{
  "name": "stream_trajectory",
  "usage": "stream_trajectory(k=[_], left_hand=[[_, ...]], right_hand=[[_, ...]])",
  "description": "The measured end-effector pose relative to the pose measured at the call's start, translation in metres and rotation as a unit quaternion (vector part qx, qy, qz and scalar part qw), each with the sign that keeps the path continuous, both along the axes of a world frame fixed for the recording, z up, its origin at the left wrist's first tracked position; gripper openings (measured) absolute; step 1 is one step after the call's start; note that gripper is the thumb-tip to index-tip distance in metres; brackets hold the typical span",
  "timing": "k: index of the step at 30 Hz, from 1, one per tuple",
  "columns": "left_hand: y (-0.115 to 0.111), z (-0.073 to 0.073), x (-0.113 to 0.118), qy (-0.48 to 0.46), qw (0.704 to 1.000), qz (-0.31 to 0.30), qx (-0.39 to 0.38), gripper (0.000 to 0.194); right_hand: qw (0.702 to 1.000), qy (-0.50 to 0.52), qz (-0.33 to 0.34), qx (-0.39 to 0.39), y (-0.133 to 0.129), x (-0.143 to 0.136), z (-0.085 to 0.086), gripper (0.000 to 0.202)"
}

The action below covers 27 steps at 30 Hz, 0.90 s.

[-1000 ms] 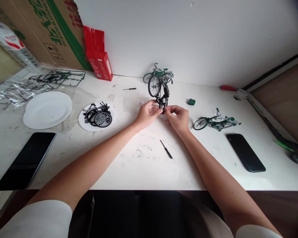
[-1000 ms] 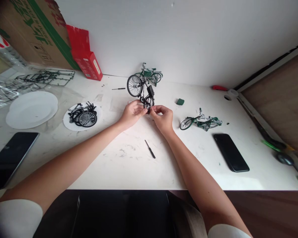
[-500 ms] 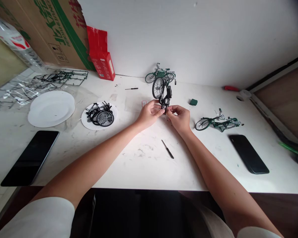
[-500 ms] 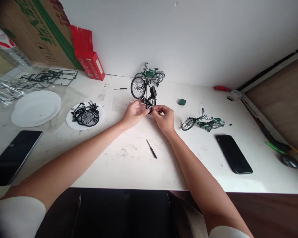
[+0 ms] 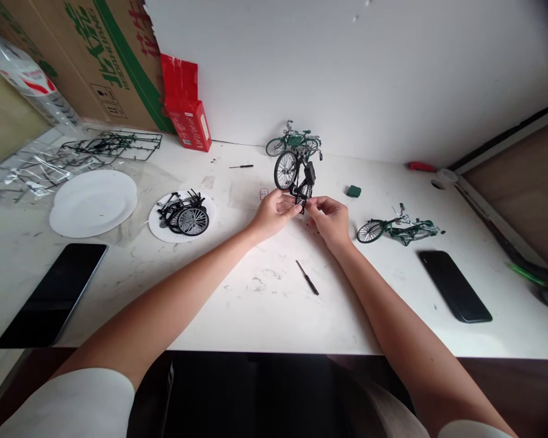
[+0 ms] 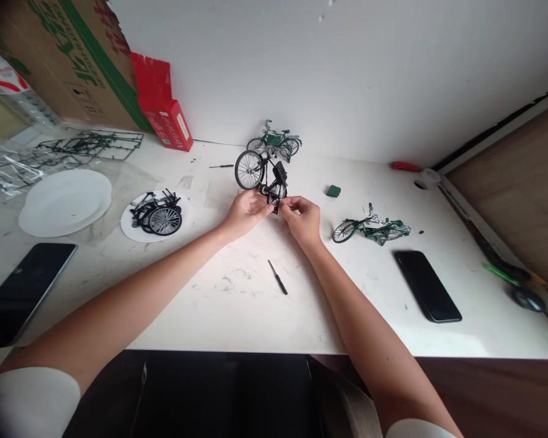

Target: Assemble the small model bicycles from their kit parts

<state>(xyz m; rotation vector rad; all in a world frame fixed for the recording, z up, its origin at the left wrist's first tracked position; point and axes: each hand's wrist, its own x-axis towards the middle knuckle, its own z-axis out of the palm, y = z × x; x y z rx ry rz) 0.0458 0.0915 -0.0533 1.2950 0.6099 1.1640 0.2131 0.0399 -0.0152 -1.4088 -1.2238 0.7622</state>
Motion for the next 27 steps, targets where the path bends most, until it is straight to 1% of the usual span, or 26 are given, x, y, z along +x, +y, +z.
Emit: stream_trajectory(k=[4, 8, 11, 18, 23, 27], left_hand=[[-0.0013, 0.0001, 0.0013, -0.007, 1.000, -0.004, -0.010, 0.059], [-0.0019, 0.0012, 0.0014, 0.000, 1.000, -0.003, -0.013, 0.063], [-0.0023, 0.0031, 0.0009, -0.002, 1.000, -0.008, -0.005, 0.064], [-0.0026, 0.0051, 0.0012, 0.006, 1.000, -0.024, -0.007, 0.059], [-0.0016, 0.0047, 0.0010, 0.008, 1.000, -0.018, -0.020, 0.062], [-0.0020, 0.0054, 0.0008, 0.004, 1.000, -0.006, -0.024, 0.056]], right_hand=[[0.998, 0.049, -0.003, -0.032, 0.0007, -0.0002, 0.0029, 0.035], [0.996, 0.069, -0.011, -0.064, 0.0009, 0.0009, 0.0056, 0.032], [0.995, 0.072, -0.009, -0.073, 0.0006, 0.0019, 0.0070, 0.031], [0.994, 0.074, -0.013, -0.079, 0.0009, 0.0033, 0.0050, 0.032], [0.994, 0.077, -0.010, -0.073, 0.0013, 0.0039, 0.0025, 0.036], [0.996, 0.071, 0.009, -0.050, 0.0016, 0.0034, 0.0031, 0.040]])
